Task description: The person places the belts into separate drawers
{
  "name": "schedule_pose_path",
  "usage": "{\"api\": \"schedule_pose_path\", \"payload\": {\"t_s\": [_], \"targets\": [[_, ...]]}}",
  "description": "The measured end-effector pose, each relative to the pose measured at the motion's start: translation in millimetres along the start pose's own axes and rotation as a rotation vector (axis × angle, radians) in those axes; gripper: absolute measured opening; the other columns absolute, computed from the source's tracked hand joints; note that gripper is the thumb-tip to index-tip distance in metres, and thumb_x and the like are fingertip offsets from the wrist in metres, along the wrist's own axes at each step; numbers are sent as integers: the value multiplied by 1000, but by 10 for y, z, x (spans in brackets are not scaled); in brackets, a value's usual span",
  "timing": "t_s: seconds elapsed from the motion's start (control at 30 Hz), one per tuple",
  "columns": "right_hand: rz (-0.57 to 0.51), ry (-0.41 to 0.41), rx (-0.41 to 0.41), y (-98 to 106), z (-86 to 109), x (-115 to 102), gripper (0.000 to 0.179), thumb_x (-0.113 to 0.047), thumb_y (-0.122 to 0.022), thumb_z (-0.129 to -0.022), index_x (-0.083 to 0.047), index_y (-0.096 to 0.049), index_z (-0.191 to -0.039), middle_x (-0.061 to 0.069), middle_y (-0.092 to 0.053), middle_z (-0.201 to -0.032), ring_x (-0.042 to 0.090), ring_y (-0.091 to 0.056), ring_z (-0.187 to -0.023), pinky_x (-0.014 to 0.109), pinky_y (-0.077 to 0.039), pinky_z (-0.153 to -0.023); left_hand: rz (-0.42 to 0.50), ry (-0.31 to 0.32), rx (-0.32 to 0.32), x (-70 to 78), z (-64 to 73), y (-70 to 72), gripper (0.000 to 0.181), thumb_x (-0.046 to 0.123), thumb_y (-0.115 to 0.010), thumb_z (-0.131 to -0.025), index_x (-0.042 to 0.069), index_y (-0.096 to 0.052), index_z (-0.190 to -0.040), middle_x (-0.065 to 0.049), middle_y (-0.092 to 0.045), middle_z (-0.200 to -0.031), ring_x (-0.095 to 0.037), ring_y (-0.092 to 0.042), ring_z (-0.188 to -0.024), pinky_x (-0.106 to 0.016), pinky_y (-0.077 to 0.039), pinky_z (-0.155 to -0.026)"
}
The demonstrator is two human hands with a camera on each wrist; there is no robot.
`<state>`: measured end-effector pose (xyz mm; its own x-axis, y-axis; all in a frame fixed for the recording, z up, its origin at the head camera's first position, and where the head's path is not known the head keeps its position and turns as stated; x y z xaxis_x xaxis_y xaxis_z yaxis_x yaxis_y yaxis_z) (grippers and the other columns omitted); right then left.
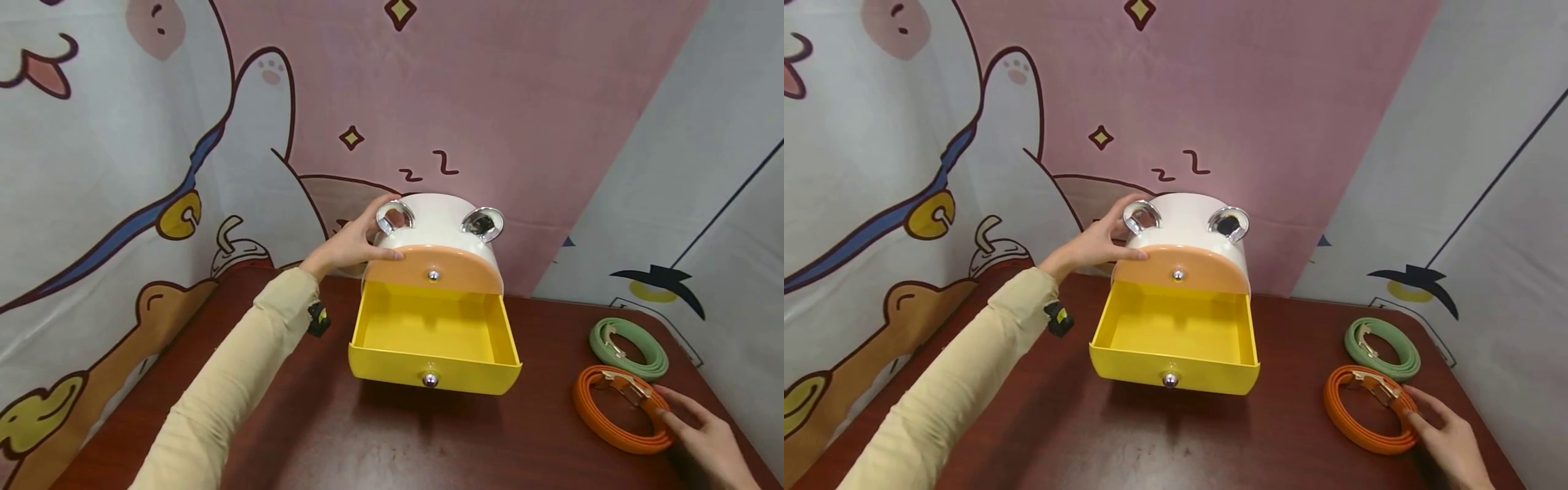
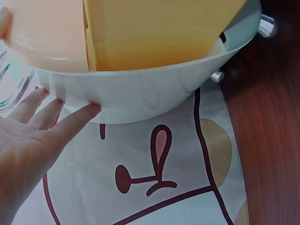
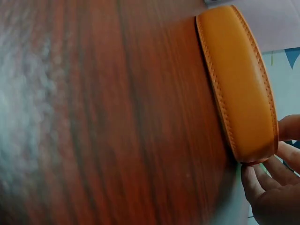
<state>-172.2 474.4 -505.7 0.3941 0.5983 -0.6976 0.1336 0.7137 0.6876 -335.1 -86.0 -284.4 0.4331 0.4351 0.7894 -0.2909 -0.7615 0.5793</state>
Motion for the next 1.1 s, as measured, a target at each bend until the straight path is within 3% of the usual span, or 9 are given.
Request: {"api": "schedule_pose_path", "payload": {"t_s": [0.1, 0.27, 0.33, 0.47, 0.53, 0.7, 0.8, 0.97, 1.1], "targets": [[-18, -2, -5, -34, 28, -33, 75, -48, -52, -97, -2, -27, -151, 34, -27, -145, 44, -36, -122, 43, -44, -79, 18, -2, 0, 2, 2, 1, 106, 29, -85, -76, 45, -12, -151, -6, -48, -142, -23, -43, -130, -48, -33, -105], [-13, 72, -48, -99, 93, -144, 77, -55, -54, -93, -9, -33, -151, 32, -31, -144, 42, -37, -121, 22, -42, -69, 55, -8, -6, 0, 2, 5, 106, 25, -84, -77, 43, -11, -152, -7, -45, -144, -25, -38, -134, -51, -30, -106], [10, 101, -41, -117, 111, -194, 75, -57, -56, -92, -11, -38, -149, 32, -34, -143, 33, -40, -120, 17, -40, -68, 66, -11, -9, -2, -4, 3, 106, 23, -84, -78, 42, -11, -152, -7, -43, -145, -26, -37, -135, -52, -29, -107], [9, 127, -21, -150, 113, -268, 73, -54, -61, -90, -9, -44, -145, 30, -39, -141, 3, -43, -103, 16, -40, -70, 71, -11, -10, -13, -8, -3, 105, 23, -83, -78, 42, -11, -152, -6, -42, -146, -27, -37, -136, -52, -29, -107], [14, 131, -14, -165, 104, -294, 75, -54, -63, -89, -5, -45, -144, 30, -39, -141, 4, -44, -103, 14, -36, -64, 75, -5, -11, -21, -4, -9, 105, 23, -83, -79, 42, -11, -152, -5, -41, -147, -26, -35, -136, -51, -28, -107], [30, 127, -32, -190, 76, -339, 79, -54, -63, -88, 1, -46, -141, 34, -35, -143, 33, -41, -115, 17, -36, -65, 83, 3, -12, -33, 8, -26, 104, 23, -83, -79, 43, -10, -152, -4, -42, -147, -24, -36, -136, -48, -31, -106], [29, 128, -28, -187, 64, -360, 78, -54, -65, -87, 2, -49, -139, 34, -36, -142, 24, -45, -107, 17, -37, -65, 91, -7, -14, -38, 7, -32, 104, 21, -82, -79, 41, -11, -152, -4, -43, -146, -25, -37, -135, -47, -33, -105], [29, 134, 79, -137, 76, -393, 66, -46, -72, -85, 5, -61, -125, 32, -50, -130, -1, -43, -87, 15, -36, -62, 94, -9, -16, -31, -3, -42, 105, 22, -83, -78, 44, -12, -151, -4, -40, -148, -27, -33, -138, -49, -31, -106], [29, 155, 151, -112, 84, -455, 61, -42, -72, -86, 7, -63, -121, 31, -57, -122, -1, -46, -83, 14, -37, -60, 94, -10, -16, -20, -16, -40, 104, 22, -83, -78, 46, -12, -150, -3, -41, -147, -27, -34, -137, -49, -32, -105]]}}
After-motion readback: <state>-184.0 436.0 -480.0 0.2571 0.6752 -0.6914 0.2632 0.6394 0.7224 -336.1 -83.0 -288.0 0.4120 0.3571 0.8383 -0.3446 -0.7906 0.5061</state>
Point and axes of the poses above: each hand's wrist, its own z-axis away from the middle knuckle, its own y-axis out of the back of the hand, x = y × z, the point moved 6 cm from there along -z, towards the middle knuckle
